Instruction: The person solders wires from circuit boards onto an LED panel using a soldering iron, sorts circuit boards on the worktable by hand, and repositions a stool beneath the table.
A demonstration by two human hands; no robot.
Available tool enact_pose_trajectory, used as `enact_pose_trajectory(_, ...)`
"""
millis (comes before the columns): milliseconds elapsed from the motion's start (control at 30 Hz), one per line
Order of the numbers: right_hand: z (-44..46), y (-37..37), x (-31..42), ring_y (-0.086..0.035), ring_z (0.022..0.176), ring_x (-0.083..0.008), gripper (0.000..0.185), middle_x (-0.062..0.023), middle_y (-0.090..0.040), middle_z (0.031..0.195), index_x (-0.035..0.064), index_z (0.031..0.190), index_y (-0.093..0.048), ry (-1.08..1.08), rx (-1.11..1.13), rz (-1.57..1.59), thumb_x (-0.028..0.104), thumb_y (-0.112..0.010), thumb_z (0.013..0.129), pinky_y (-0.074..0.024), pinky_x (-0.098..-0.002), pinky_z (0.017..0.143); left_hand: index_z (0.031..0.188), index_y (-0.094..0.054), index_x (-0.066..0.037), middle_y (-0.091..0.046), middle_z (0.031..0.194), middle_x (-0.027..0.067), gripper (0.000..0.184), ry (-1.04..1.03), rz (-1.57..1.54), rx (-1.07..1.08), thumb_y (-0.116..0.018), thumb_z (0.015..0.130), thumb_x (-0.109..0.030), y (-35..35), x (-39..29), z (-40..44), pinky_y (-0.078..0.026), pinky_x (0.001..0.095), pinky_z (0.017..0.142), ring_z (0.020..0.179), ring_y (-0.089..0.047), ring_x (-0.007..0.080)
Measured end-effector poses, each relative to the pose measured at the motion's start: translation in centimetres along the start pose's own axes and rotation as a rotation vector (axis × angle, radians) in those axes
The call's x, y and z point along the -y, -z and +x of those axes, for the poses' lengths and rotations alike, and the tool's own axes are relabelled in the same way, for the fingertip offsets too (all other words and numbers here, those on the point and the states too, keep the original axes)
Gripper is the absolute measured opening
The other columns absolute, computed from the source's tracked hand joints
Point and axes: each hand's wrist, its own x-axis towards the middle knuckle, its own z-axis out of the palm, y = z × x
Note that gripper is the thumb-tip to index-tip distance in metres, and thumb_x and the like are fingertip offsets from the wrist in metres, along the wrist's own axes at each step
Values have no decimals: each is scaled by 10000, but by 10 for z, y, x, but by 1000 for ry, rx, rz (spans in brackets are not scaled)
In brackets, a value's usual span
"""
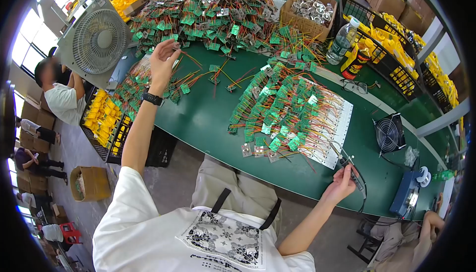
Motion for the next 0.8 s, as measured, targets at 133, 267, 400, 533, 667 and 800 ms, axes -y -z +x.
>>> enact_pose_trajectory(133, 2, 2, -4, -477, 545, -51, 200, -27, -578, 664, -15, 969, -637, 1, -7, -6, 163, -651, 878, -313, -184, 474, 907, -628, -8, -661, 975, 93, 205, -607, 394, 66, -675, 725, 72, 11, -35, -22, -509, 314, 794, 942, -642, 243)
enact_pose_trajectory(267, 4, 10, -8, -486, 557, -58, 195, -29, -588, 682, -22, 961, -638, -37, -34, -19, 154, -649, 879, -330, -187, 491, 804, -635, -27, -657, 934, 70, 207, -863, 487, 122, -707, 633, 65, 17, -50, -51, -517, 359, 751, 926, -632, 271)
enact_pose_trajectory(400, 6, 12, -12, -500, 585, -63, 198, -40, -604, 713, -32, 962, -637, -24, -35, -48, 146, -651, 877, -351, -191, 513, 801, -641, -43, -645, 930, 70, 225, -909, 571, 74, -712, 613, 59, 28, -46, -71, -509, 357, 740, 919, -614, 246)
enact_pose_trajectory(533, 5, 12, -12, -504, 595, -64, 201, -45, -610, 729, -30, 969, -638, -32, -26, -38, 147, -653, 875, -351, -191, 515, 799, -639, -49, -624, 920, 59, 201, -784, 578, 79, -704, 632, 43, 34, -29, -81, -505, 353, 738, 884, -605, 252)
enact_pose_trajectory(667, 4, 8, -9, -501, 592, -61, 201, -44, -613, 742, -28, 974, -637, -18, -13, -17, 146, -654, 874, -351, -193, 514, 823, -636, -37, -606, 1002, 91, 160, -379, 543, 391, -670, 689, 44, 33, 13, -84, -470, 363, 852, 964, -574, 291)
enact_pose_trajectory(800, 7, 13, -12, -490, 581, -57, 206, -39, -611, 738, -25, 989, -631, -23, 9, -34, 144, -653, 874, -339, -190, 505, 877, -642, -32, -607, 1072, 103, 160, -255, 541, 500, -652, 721, 2, 33, 9, -81, -450, 362, 887, 1021, -562, 301)
